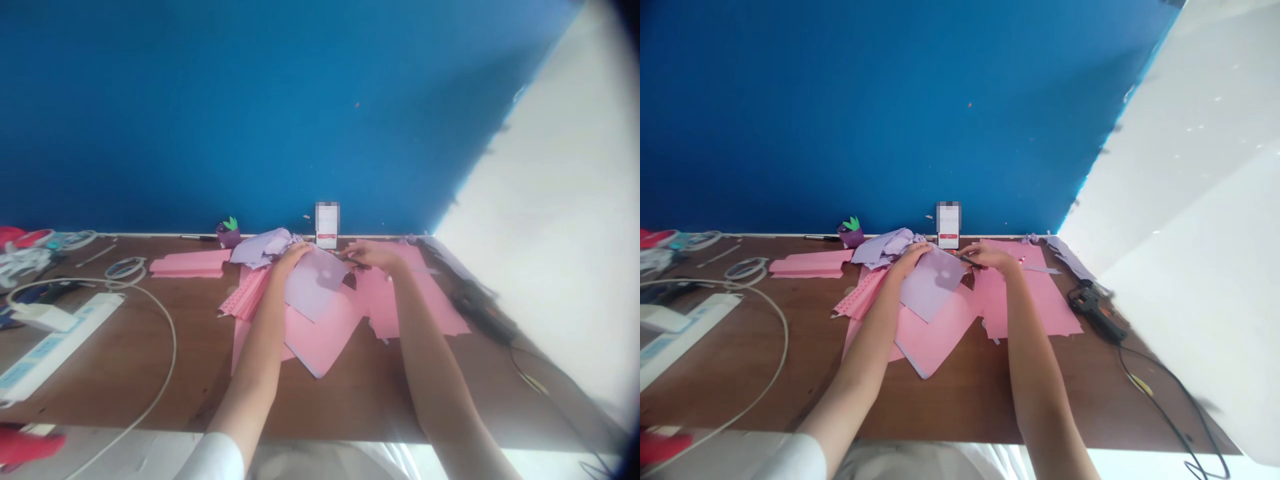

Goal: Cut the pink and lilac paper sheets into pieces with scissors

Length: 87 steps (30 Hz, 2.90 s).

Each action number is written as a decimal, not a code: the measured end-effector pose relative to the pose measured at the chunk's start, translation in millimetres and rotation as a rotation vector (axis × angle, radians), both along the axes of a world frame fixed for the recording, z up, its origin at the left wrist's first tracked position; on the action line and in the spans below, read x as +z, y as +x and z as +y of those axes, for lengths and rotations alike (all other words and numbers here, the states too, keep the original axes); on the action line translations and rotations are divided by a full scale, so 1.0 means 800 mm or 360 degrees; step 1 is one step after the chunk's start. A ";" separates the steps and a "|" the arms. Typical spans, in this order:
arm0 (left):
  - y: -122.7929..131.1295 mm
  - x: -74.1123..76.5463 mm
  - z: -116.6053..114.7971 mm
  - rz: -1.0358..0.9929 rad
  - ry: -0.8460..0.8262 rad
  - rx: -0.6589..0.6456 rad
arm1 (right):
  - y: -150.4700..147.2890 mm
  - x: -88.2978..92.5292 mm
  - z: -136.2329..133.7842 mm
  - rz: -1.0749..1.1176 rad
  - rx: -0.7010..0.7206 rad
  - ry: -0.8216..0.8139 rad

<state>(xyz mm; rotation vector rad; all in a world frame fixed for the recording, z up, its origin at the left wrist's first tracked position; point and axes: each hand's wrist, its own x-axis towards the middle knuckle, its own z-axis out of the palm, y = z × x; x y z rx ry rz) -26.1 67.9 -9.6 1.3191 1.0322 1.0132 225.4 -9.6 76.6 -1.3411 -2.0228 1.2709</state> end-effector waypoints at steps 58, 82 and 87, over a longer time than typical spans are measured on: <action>-0.003 -0.001 -0.001 0.0161 0.0138 -0.0055 | -0.005 -0.040 0.027 0.0053 -0.0026 0.0090; 0.000 0.008 -0.010 0.0110 0.0093 -0.0137 | -0.023 -0.042 0.025 0.0066 -0.0042 0.0206; -0.001 0.008 -0.009 0.0129 0.0079 -0.0117 | -0.022 -0.042 0.027 0.0052 -0.0149 0.0261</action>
